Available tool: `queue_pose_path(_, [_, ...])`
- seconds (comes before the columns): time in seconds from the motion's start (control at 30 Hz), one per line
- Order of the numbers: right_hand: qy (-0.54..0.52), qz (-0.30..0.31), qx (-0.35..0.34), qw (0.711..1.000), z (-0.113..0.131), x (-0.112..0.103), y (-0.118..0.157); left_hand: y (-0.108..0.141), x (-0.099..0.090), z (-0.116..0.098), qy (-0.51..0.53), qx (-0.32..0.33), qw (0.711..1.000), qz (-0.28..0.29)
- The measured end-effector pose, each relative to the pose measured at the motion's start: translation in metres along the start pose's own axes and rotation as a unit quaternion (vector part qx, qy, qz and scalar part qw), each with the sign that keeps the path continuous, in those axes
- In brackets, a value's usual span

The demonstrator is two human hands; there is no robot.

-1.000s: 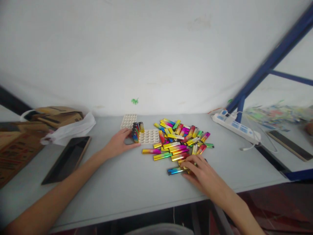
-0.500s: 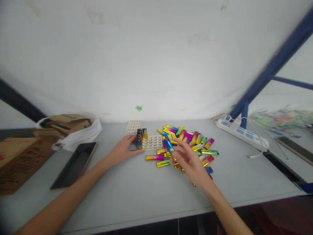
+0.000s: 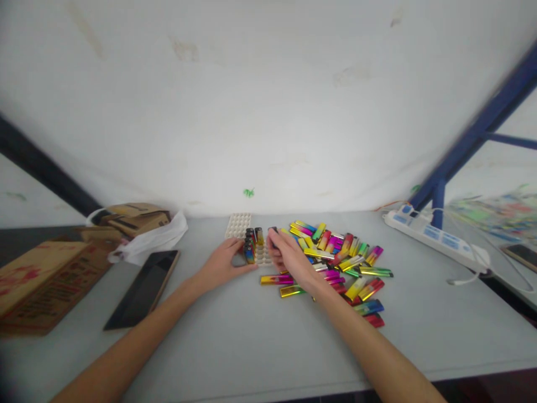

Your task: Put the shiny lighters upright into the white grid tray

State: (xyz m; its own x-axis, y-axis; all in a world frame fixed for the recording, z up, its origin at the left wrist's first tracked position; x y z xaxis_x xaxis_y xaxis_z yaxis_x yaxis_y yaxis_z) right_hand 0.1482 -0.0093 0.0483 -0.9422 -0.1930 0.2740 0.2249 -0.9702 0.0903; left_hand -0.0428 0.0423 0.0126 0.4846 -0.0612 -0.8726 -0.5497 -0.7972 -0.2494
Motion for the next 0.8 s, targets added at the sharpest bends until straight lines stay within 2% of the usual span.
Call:
queue_pose_path(0.1, [0.008,-0.031,0.049,0.998,-0.015,-0.002,-0.001,0.000,-0.001,-0.001,0.002,0.000,1.000,0.003])
queue_pose_path(0.33, [0.008,-0.074,0.083,0.994,-0.029,-0.003,-0.003,-0.001,-0.001,-0.002,-0.005,0.001,1.000,0.008])
queue_pose_path(0.5, [-0.017,-0.073,0.071,0.995,-0.034,-0.002,-0.004,-0.001,-0.001,-0.002,-0.009,0.004,1.000,0.004])
queue_pose_path(0.7, [-0.009,-0.051,0.087,0.995,-0.033,0.000,-0.003,-0.001,-0.001,-0.001,-0.001,0.005,1.000,0.000])
queue_pose_path(0.8, [-0.020,-0.034,0.061,0.997,-0.032,0.001,-0.007,-0.001,-0.001,-0.001,-0.005,0.000,1.000,0.002])
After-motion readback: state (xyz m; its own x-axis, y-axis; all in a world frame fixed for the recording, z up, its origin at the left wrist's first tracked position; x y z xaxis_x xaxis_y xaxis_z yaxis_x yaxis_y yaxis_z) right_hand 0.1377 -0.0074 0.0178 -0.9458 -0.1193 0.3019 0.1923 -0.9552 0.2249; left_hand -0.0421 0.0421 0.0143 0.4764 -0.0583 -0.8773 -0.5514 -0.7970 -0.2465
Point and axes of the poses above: each hand's wrist, its own y-axis away from the middle knuckle, its own x-axis out of the palm, z = x × y, the point moved 4 cm from there along -y, towards the middle knuckle, and after that the axes turned 1 degree about -y, right-handed, at the moved point
